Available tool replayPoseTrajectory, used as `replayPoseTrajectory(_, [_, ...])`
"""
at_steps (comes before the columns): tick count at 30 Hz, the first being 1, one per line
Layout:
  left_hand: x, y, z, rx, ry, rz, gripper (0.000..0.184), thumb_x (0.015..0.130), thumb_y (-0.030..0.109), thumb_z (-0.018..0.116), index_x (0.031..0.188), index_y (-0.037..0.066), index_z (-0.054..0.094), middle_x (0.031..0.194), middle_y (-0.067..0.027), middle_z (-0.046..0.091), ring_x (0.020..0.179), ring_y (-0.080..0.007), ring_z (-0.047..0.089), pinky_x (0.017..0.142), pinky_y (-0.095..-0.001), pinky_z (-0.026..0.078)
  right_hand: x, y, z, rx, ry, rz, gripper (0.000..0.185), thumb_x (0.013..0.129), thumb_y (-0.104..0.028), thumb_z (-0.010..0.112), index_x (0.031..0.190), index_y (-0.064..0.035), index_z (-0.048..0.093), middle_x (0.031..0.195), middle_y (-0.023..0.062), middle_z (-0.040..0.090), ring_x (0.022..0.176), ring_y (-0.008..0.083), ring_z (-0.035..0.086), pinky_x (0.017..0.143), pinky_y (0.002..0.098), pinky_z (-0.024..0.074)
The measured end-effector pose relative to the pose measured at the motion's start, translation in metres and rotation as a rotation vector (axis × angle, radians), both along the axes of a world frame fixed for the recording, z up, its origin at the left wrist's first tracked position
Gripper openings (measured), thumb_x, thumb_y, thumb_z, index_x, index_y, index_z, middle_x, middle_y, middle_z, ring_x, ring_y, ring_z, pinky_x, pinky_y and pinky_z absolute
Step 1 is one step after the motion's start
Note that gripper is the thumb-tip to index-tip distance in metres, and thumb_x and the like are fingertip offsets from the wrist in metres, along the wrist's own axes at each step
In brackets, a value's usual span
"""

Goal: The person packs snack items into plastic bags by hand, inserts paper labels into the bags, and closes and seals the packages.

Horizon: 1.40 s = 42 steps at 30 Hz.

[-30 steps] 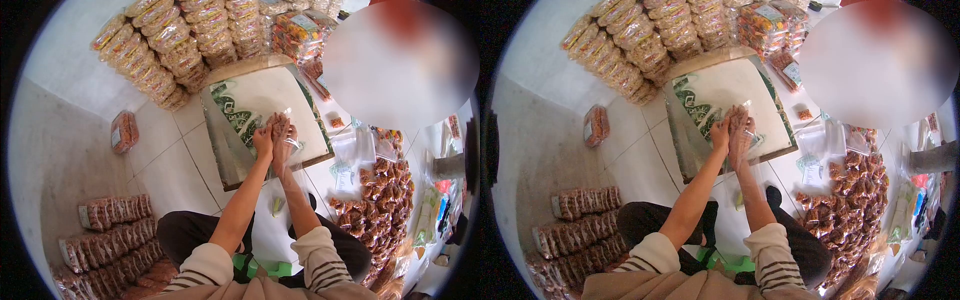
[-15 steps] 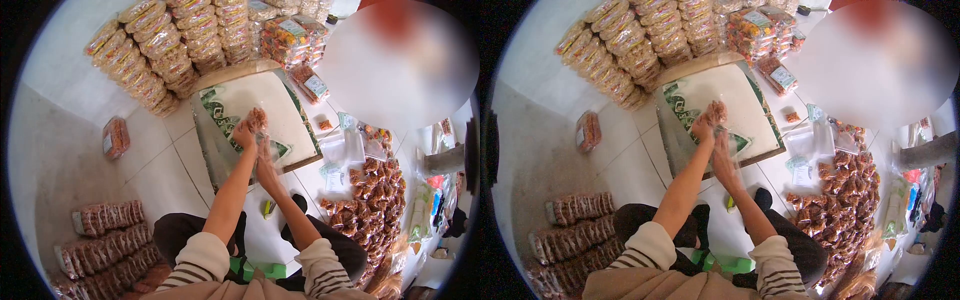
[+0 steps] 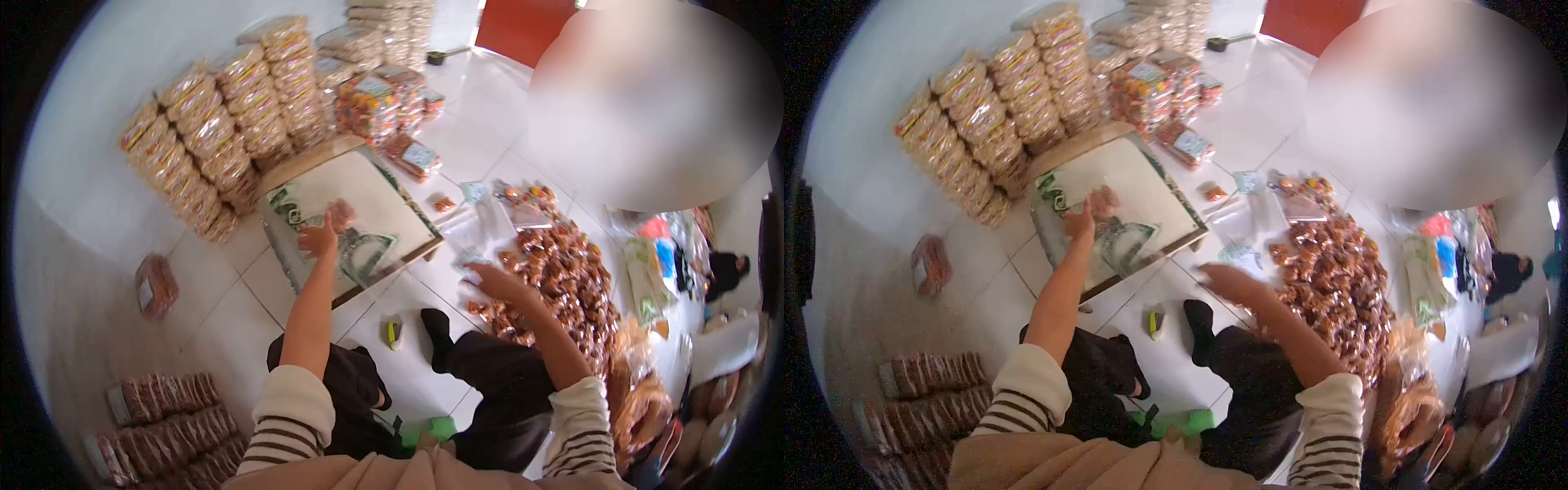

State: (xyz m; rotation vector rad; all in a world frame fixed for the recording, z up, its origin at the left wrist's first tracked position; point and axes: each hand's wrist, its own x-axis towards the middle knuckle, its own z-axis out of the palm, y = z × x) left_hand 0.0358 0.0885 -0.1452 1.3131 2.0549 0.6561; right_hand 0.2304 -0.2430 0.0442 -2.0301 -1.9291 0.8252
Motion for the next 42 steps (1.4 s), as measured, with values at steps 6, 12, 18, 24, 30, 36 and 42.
replayPoseTrajectory(6, [0.033, -0.089, 0.085, 0.407, 0.057, -0.241, 0.065, 0.074, 0.045, 0.059, 0.122, 0.010, 0.033, 0.125, -0.0139, 0.030, 0.115, -0.0343, 0.025, 0.088, -0.0560, 0.023, 0.099, -0.157, -0.027, 0.883, 0.092, -1.126, 0.033, 0.082, -0.016, 0.050, 0.111, -0.0001, 0.049, 0.102, 0.0162, 0.056, 0.089, 0.0278, 0.055, 0.080, 0.0366, 0.0432])
replayPoseTrajectory(12, [0.083, -0.177, 0.091, 0.852, -0.187, -0.845, 0.052, 0.071, 0.017, 0.063, 0.116, 0.005, 0.040, 0.105, -0.0143, 0.047, 0.101, -0.0291, 0.041, 0.087, -0.0429, 0.031, 0.091, -0.237, -0.218, 0.729, 0.336, -1.446, 0.016, 0.079, -0.011, 0.050, 0.090, -0.0081, 0.062, 0.081, 0.0131, 0.062, 0.077, 0.0217, 0.059, 0.066, 0.0335, 0.0456])
replayPoseTrajectory(18, [0.127, -0.272, 0.031, 0.536, -0.465, -1.270, 0.043, 0.072, 0.003, 0.059, 0.112, 0.004, 0.043, 0.092, -0.0105, 0.049, 0.087, -0.0230, 0.046, 0.081, -0.0359, 0.037, 0.046, -0.246, -0.198, 0.389, -0.109, -1.146, 0.017, 0.080, -0.012, 0.049, 0.094, -0.0074, 0.058, 0.082, 0.0154, 0.060, 0.075, 0.0311, 0.058, 0.064, 0.0384, 0.0453])
replayPoseTrajectory(24, [0.161, -0.340, -0.037, 0.178, -0.500, -1.420, 0.035, 0.077, 0.003, 0.055, 0.110, 0.005, 0.045, 0.090, -0.0087, 0.052, 0.081, -0.0180, 0.053, 0.074, -0.0301, 0.043, 0.064, -0.220, -0.243, 0.410, -0.143, -1.026, 0.017, 0.076, -0.004, 0.050, 0.093, -0.0052, 0.054, 0.087, 0.0143, 0.054, 0.086, 0.0323, 0.051, 0.072, 0.0397, 0.0437])
replayPoseTrajectory(30, [0.193, -0.357, -0.086, 0.032, -0.471, -1.365, 0.026, 0.078, 0.002, 0.052, 0.104, 0.005, 0.051, 0.090, -0.0074, 0.055, 0.079, -0.0159, 0.054, 0.070, -0.0275, 0.043, 0.105, -0.156, -0.268, 0.550, -0.130, -0.922, 0.028, 0.072, 0.005, 0.049, 0.099, -0.0032, 0.053, 0.098, 0.0135, 0.050, 0.093, 0.0324, 0.047, 0.085, 0.0386, 0.0398])
replayPoseTrajectory(36, [0.219, -0.341, -0.111, -0.094, -0.484, -1.341, 0.022, 0.081, 0.003, 0.051, 0.102, 0.005, 0.053, 0.089, -0.0067, 0.056, 0.075, -0.0145, 0.054, 0.067, -0.0261, 0.044, 0.147, -0.126, -0.300, 0.202, -0.466, -0.973, 0.044, 0.069, 0.003, 0.051, 0.111, -0.0100, 0.048, 0.128, 0.0120, 0.034, 0.114, 0.0374, 0.034, 0.093, 0.0439, 0.0346])
replayPoseTrajectory(42, [0.236, -0.342, -0.119, -0.103, -0.544, -1.293, 0.020, 0.081, 0.004, 0.052, 0.101, 0.004, 0.053, 0.084, -0.0069, 0.057, 0.071, -0.0130, 0.054, 0.066, -0.0255, 0.044, 0.149, -0.136, -0.295, 0.332, -0.333, -0.979, 0.036, 0.069, 0.008, 0.049, 0.104, -0.0015, 0.047, 0.115, 0.0146, 0.043, 0.106, 0.0335, 0.040, 0.088, 0.0382, 0.0385])
